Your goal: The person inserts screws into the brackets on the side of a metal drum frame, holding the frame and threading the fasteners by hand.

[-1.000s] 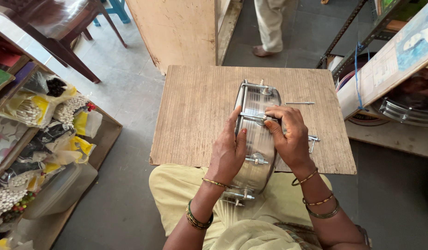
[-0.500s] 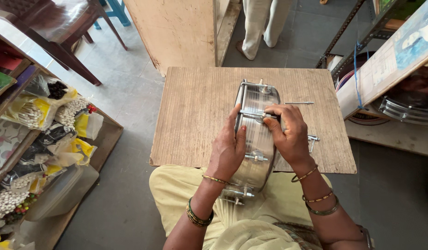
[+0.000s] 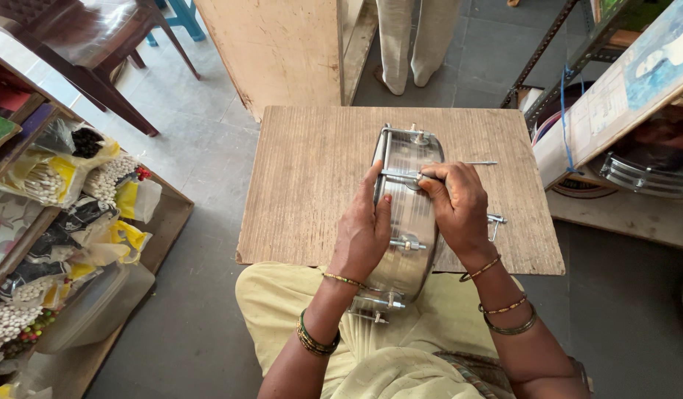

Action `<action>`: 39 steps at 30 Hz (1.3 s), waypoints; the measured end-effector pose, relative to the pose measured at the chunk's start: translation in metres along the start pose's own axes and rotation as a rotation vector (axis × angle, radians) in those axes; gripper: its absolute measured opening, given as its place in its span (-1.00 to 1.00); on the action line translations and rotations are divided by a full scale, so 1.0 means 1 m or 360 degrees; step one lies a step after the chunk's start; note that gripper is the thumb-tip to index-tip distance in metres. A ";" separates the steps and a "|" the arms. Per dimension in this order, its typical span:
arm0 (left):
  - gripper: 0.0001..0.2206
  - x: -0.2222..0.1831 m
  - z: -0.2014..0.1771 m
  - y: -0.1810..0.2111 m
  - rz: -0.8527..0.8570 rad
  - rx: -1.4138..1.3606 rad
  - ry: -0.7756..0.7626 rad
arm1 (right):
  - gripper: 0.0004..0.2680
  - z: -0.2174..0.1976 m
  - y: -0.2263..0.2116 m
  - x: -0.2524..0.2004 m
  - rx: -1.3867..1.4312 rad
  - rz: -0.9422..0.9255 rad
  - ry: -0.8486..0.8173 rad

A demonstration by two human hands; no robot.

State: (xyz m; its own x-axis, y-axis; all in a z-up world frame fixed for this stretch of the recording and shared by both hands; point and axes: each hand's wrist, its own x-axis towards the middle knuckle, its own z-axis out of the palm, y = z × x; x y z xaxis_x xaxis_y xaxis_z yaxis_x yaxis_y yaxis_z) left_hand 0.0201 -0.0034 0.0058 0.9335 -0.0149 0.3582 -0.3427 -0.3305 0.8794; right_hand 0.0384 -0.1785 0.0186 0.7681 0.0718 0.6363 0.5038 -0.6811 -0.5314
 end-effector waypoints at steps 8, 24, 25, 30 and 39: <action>-0.51 -0.001 -0.004 0.004 -0.0288 0.0046 -0.0120 | -0.89 0.000 -0.004 -0.003 0.0153 0.0017 0.0020; -0.52 -0.010 -0.032 -0.019 -0.0222 -0.0028 -0.0021 | -0.78 0.045 0.073 -0.051 0.1030 0.0544 0.0145; -0.52 -0.012 -0.039 -0.022 -0.0248 -0.0029 -0.0017 | -0.77 0.055 0.096 -0.063 0.1084 0.0749 0.0125; -0.54 -0.020 -0.058 -0.031 -0.0180 -0.0165 0.0088 | -0.73 0.114 0.198 -0.125 0.1393 0.1577 -0.0127; -0.55 -0.032 -0.057 -0.020 0.0251 -0.0190 0.0126 | -0.62 0.171 0.249 -0.128 0.2055 0.1521 -0.0438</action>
State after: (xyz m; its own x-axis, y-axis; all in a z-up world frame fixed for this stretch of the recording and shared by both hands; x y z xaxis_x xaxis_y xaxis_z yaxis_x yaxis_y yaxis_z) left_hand -0.0086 0.0575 -0.0049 0.8577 0.0180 0.5138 -0.4985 -0.2157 0.8396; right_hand 0.1332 -0.2323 -0.2909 0.9499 0.2225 -0.2195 -0.3015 0.4673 -0.8311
